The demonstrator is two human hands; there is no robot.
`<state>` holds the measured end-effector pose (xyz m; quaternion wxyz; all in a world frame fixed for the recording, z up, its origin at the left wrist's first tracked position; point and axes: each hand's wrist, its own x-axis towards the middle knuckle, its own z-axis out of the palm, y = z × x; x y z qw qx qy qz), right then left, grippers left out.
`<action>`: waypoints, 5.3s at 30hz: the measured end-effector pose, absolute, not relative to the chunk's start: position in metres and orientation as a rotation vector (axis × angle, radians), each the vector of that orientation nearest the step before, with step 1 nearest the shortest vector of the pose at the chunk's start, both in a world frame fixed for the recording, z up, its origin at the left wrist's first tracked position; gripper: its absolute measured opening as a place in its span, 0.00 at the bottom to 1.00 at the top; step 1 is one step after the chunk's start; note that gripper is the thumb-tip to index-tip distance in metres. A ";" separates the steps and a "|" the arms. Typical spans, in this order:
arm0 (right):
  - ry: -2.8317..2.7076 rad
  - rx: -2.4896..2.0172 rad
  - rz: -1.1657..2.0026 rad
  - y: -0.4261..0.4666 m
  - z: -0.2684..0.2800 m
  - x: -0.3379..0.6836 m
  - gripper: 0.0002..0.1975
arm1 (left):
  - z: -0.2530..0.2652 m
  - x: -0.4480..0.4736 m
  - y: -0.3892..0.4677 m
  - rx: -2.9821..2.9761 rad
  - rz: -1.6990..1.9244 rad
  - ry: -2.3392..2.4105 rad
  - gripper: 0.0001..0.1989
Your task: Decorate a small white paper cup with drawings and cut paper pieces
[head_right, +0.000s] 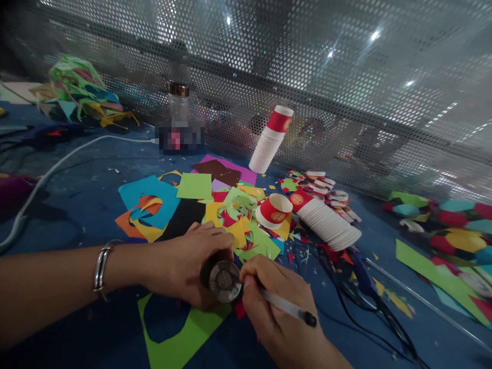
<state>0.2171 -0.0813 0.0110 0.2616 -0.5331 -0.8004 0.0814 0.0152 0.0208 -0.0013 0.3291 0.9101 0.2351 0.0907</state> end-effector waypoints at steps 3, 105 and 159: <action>-2.156 -1.429 0.239 -0.082 0.012 0.216 0.11 | 0.000 0.015 0.020 2.379 0.239 0.610 0.27; -1.955 -1.482 0.791 -0.084 0.010 0.220 0.10 | 0.011 0.008 0.014 2.287 0.126 0.659 0.29; -2.064 -1.429 0.657 -0.086 0.010 0.212 0.12 | 0.008 0.008 0.017 2.303 0.132 0.576 0.26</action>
